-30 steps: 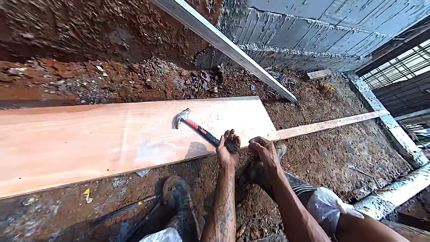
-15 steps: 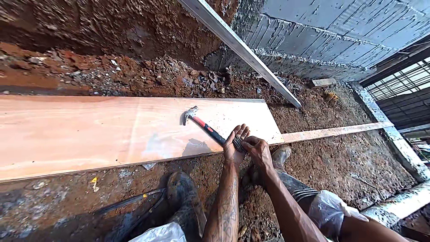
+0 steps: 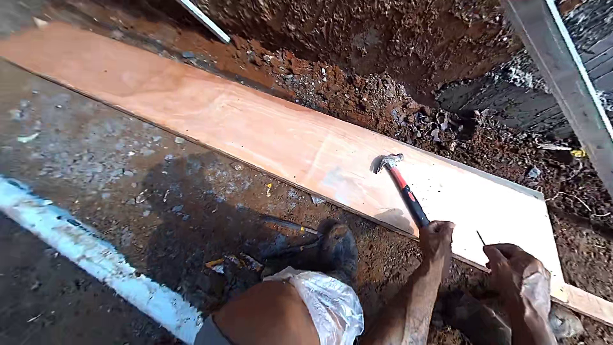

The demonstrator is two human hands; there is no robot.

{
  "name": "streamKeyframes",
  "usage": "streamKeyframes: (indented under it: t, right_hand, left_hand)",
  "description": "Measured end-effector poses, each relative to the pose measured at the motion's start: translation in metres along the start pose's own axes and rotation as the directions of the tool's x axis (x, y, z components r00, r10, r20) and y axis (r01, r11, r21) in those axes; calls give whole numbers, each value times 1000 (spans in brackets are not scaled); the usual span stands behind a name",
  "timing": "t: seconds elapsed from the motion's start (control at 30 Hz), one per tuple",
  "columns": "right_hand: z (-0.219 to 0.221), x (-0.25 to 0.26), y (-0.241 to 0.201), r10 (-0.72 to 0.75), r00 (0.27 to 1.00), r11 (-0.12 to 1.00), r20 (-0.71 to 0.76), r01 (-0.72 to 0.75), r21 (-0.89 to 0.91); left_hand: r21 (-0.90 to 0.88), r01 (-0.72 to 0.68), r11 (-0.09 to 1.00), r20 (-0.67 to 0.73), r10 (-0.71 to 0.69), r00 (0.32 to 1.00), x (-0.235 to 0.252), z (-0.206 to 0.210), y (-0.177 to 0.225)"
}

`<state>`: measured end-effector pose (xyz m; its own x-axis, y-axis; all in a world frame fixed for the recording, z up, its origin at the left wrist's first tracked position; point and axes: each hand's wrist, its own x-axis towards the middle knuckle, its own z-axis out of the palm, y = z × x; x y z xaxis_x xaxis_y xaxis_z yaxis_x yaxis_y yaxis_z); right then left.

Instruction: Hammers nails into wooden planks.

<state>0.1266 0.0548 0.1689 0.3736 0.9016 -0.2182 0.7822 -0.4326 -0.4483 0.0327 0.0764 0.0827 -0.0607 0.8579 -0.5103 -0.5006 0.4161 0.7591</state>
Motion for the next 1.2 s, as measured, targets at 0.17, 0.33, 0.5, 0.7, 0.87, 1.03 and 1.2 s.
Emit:
streamKeyframes:
  t: [0.17, 0.33, 0.5, 0.7, 0.87, 1.03, 1.2]
  right_hand:
    - [6, 29, -17, 19, 967, 963, 255, 51, -266]
    - [10, 43, -45, 75, 894, 956, 442, 61, -287]
    - [58, 72, -22, -206, 939, 960, 276, 138, 244]
    - [119, 99, -30, -194, 892, 964, 407, 250, -88]
    - [74, 103, -62, -8, 896, 976, 444, 104, -193]
    - [37, 35, 13, -132, 937, 959, 323, 38, 281]
    - [48, -29, 34, -37, 999, 738, -19, 41, 674]
  left_hand:
    - [528, -365, 767, 415, 141, 899, 0, -20, 19]
    - [653, -438, 618, 468, 125, 875, 2, -37, 23]
    - [507, -269, 819, 65, 275, 959, 20, -72, 23]
    - [415, -246, 876, -129, 324, 937, 43, -110, 22]
    - [673, -304, 675, 148, 280, 948, 33, -97, 17]
    - [703, -278, 655, 189, 204, 960, 28, -84, 2]
    - [720, -285, 632, 234, 166, 958, 38, -96, -8]
